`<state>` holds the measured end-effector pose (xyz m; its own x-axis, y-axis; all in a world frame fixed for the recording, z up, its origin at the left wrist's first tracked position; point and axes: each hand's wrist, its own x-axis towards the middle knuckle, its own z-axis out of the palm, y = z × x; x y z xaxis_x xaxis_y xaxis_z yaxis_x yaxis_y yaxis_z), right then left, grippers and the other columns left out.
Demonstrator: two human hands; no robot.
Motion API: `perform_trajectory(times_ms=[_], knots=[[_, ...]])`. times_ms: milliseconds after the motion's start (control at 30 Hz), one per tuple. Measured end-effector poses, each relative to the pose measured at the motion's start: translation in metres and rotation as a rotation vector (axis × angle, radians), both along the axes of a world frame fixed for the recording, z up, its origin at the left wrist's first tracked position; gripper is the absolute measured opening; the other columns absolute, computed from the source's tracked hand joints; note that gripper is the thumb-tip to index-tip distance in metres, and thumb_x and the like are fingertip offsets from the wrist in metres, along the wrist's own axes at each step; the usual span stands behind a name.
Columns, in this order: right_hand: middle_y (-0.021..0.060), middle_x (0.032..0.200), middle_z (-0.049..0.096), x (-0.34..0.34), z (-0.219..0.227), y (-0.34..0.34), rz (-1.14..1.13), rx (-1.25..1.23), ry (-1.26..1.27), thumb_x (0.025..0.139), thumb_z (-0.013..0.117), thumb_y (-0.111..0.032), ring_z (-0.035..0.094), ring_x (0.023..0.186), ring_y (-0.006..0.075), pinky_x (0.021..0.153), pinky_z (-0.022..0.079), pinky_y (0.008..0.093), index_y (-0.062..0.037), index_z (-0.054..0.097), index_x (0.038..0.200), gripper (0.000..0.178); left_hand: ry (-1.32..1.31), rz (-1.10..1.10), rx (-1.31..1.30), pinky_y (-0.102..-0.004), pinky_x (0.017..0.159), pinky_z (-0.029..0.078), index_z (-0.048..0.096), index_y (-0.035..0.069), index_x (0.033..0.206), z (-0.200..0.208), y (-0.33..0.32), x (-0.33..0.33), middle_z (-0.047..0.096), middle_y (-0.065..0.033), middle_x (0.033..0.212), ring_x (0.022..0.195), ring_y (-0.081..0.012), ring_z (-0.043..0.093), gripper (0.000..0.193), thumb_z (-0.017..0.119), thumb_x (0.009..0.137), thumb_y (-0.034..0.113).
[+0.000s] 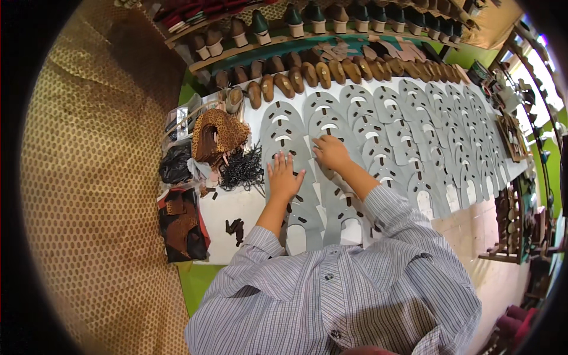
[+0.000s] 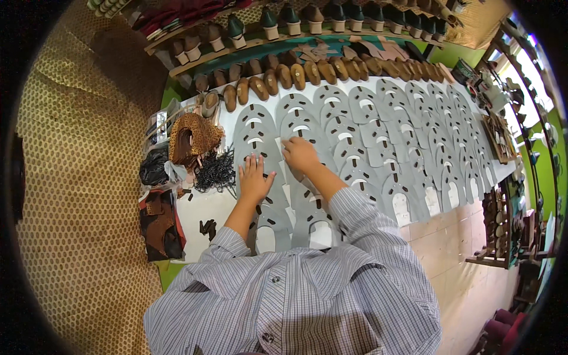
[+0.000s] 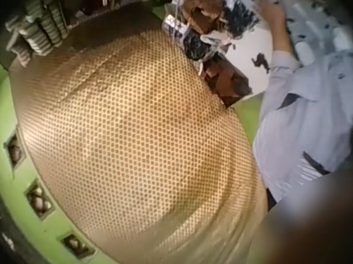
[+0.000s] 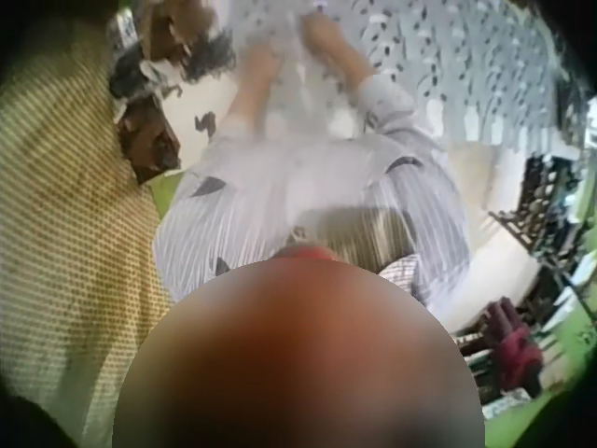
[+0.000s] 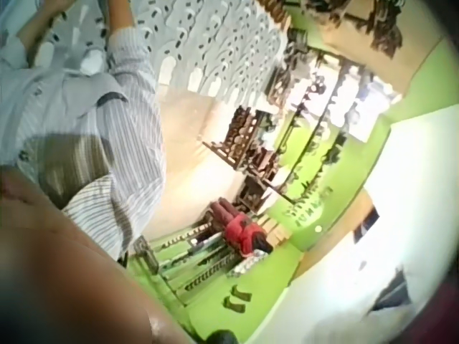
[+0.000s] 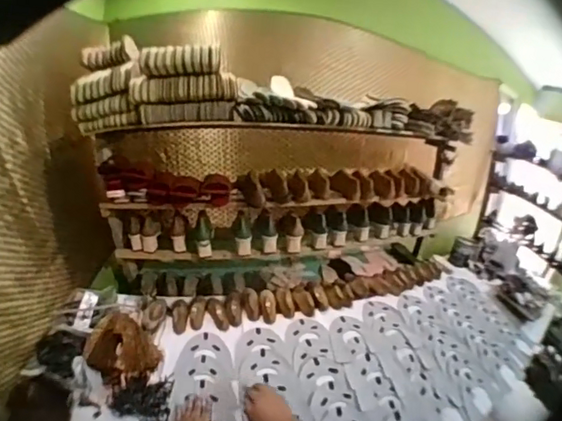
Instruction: Aligning small white shoe upper components onto a master template sheet for assembly.
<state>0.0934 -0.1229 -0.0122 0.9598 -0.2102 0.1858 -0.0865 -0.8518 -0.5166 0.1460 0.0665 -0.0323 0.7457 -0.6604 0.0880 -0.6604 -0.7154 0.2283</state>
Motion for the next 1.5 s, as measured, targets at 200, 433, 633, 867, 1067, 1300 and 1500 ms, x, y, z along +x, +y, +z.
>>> perform_trajectory(times_ms=[200,433,633,867,1067,1300,1500], knots=[[0.0118,0.116,0.053,-0.113,-0.004,-0.031,-0.111,-0.193,-0.078,0.08,0.06,-0.027,0.045,0.115,0.0297,0.097,0.035,0.042,-0.0085,0.056,0.113,0.038,0.054,-0.001,0.008,-0.0513,0.108,0.008,0.031,0.006,0.137,0.001,-0.003,0.002,0.023,-0.0179,0.145,0.135,-0.0321,0.018,0.069,0.047,0.084,0.048],[0.0147,0.133,0.041,-0.192,0.005,-0.064,-0.26,-0.291,0.112,0.083,0.055,-0.033,0.036,0.125,0.0314,0.102,0.027,0.0487,-0.0121,0.047,0.125,0.048,0.119,-0.071,0.084,-0.0555,0.106,0.007,0.033,0.006,0.136,0.015,-0.006,-0.022,0.021,-0.0197,0.145,0.135,-0.0351,0.016,0.066,0.049,0.085,0.045],[0.0144,0.14,0.032,-0.224,-0.019,-0.061,-0.351,-0.376,0.177,0.089,0.043,-0.043,0.029,0.131,0.031,0.105,0.021,0.05,-0.017,0.037,0.135,0.053,0.156,-0.159,0.037,-0.0562,0.106,0.005,0.033,0.006,0.136,0.014,-0.022,-0.077,0.019,-0.0217,0.145,0.135,-0.0363,0.014,0.069,0.05,0.084,0.047],[0.012,0.141,0.032,-0.222,-0.023,-0.059,-0.382,-0.392,0.14,0.089,0.043,-0.043,0.03,0.13,0.0282,0.106,0.02,0.0482,-0.0177,0.037,0.135,0.053,0.105,-0.322,-0.049,-0.0545,0.107,0.007,0.03,0.007,0.138,-0.002,-0.029,-0.122,0.023,-0.0216,0.143,0.135,-0.0355,0.017,0.069,0.05,0.084,0.046],[0.0121,0.142,0.032,-0.224,-0.02,-0.06,-0.401,-0.341,0.186,0.089,0.043,-0.043,0.028,0.131,0.0283,0.107,0.02,0.047,-0.0179,0.038,0.135,0.053,0.126,-0.315,-0.059,-0.0523,0.107,0.009,0.032,0.008,0.137,-0.002,-0.031,-0.123,0.024,-0.0207,0.143,0.135,-0.0336,0.019,0.068,0.051,0.084,0.044],[0.0127,0.143,0.03,-0.222,-0.019,-0.059,-0.387,-0.348,0.218,0.089,0.043,-0.043,0.026,0.133,0.0282,0.107,0.018,0.0465,-0.0178,0.037,0.136,0.053,0.133,-0.292,-0.072,-0.0513,0.108,0.01,0.033,0.01,0.137,-0.001,-0.031,-0.122,0.025,-0.0176,0.144,0.135,-0.031,0.019,0.067,0.051,0.083,0.045],[0.0104,0.119,0.051,-0.196,0.017,-0.071,-0.366,-0.26,0.231,0.08,0.058,-0.034,0.046,0.113,0.0275,0.097,0.031,0.043,-0.0124,0.056,0.116,0.042,0.15,-0.261,-0.079,-0.0511,0.107,0.012,0.036,0.011,0.136,0.003,-0.03,-0.12,0.027,-0.0167,0.143,0.134,-0.0309,0.022,0.065,0.053,0.082,0.044]])
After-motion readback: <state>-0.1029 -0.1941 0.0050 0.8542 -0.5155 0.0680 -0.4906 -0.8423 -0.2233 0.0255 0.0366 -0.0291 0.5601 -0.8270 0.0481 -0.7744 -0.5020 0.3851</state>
